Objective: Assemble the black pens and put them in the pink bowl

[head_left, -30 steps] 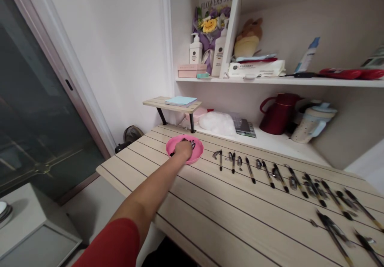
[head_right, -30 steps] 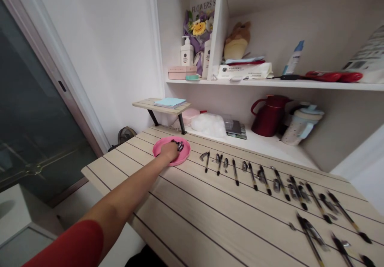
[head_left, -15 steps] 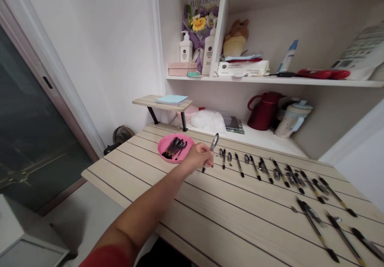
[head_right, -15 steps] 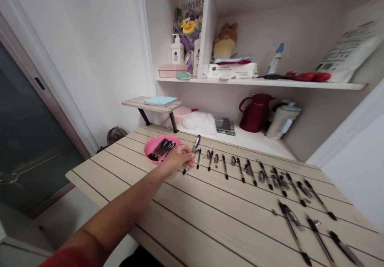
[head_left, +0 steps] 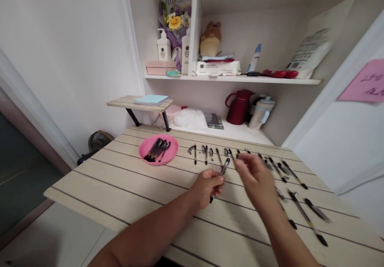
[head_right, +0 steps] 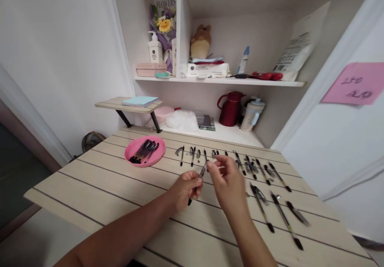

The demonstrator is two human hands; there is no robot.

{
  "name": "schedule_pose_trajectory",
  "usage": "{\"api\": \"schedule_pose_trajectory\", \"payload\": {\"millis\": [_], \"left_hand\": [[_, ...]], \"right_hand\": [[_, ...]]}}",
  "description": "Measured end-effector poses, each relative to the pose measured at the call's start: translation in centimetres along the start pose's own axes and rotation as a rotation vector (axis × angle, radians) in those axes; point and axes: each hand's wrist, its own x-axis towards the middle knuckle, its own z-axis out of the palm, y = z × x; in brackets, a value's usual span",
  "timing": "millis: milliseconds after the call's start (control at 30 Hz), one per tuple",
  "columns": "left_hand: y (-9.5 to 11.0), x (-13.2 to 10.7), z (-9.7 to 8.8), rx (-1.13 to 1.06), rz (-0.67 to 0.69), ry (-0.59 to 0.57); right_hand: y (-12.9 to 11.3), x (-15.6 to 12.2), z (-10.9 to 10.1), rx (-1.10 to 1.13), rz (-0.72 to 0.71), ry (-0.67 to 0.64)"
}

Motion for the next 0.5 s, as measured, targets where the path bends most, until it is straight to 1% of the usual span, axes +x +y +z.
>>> {"api": "schedule_pose_trajectory", "payload": {"millis": [100,167,233,300,367,433,500], "left_hand": [[-0.6,-0.1,0.1,0.078,0.036,0.02],[-0.7,-0.1,0.0,0.105,0.016,0.037],[-0.5,0.0,-0.3,0.083,-0.064,-0.007],[-0.1,0.0,-0.7,0.018,-0.183,-0.117],[0.3,0.0,-1.0,-0.039,-0.288,-0.235],[0.4,-0.2,-1.2,-0.048,-0.33,-0.311],[0.1,-0.3,-1.2,-0.028,-0.325,-0.347]], "right_hand": [[1.1,0.0,2.3,0.054,0.107,-0.085],[2.1,-0.2,3.6,0.193,0.187,-0.122],[2.8,-0.5,4.3,0.393,0.267,-0.152],[3.2,-0.6,4.3,0.581,0.332,-0.17],[3.4,-0.4,3.9,0.741,0.379,-0.148],[3.6,0.0,3.3,0.871,0.399,-0.094],[3.8,0.4,2.8,0.955,0.398,-0.057]]}}
